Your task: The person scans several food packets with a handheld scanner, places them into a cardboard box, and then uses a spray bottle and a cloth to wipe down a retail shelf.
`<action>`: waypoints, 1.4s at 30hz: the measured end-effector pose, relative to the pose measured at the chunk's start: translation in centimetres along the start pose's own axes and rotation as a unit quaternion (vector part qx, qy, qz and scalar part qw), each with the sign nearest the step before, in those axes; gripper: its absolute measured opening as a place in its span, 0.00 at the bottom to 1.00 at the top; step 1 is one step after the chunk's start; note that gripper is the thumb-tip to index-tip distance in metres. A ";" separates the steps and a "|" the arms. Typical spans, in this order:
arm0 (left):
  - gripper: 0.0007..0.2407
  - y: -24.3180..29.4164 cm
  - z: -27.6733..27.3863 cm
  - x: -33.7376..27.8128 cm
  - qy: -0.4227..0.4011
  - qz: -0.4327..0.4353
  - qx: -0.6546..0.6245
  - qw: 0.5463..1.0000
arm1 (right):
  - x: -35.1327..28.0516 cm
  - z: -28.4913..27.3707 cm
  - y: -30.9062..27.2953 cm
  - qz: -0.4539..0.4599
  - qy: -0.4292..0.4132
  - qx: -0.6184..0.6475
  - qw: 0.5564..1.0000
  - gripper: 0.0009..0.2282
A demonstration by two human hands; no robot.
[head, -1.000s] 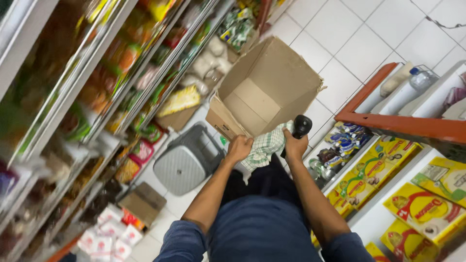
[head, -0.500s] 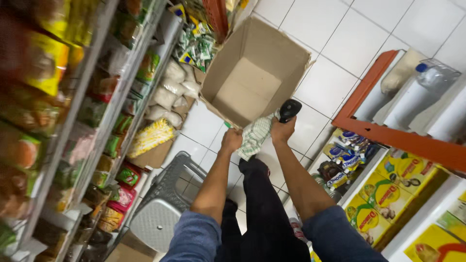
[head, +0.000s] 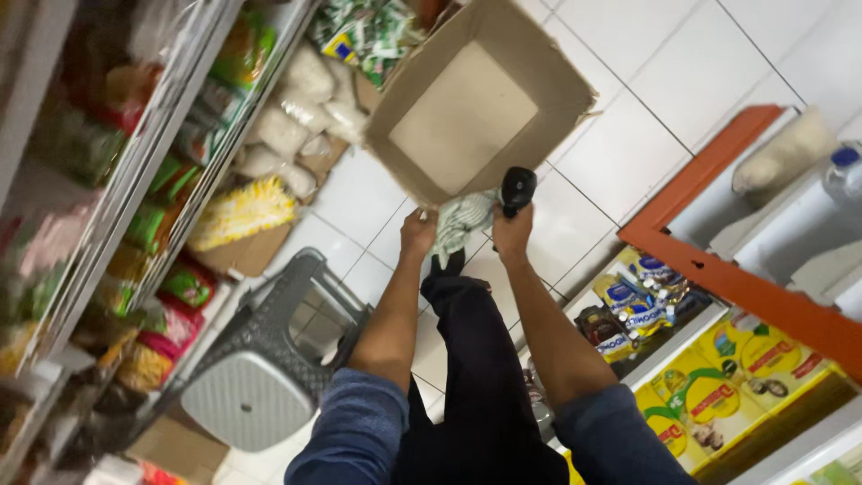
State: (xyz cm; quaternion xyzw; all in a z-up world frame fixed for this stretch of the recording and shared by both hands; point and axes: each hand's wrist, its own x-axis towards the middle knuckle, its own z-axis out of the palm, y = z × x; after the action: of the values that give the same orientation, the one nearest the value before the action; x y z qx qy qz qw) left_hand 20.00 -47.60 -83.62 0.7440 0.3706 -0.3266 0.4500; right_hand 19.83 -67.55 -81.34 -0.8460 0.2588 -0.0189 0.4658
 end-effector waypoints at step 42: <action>0.15 -44.4 -22.3 -26.6 0.332 -0.242 -0.566 0.715 | -43.1 25.0 -15.7 -0.133 -0.656 -0.216 0.710 0.26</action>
State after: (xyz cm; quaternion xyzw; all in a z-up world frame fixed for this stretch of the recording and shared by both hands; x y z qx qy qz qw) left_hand -27.73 -19.85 -72.33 0.2957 0.7790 0.1142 0.5410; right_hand -4.05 -21.65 -73.95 -0.7486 -0.2304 0.5359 0.3152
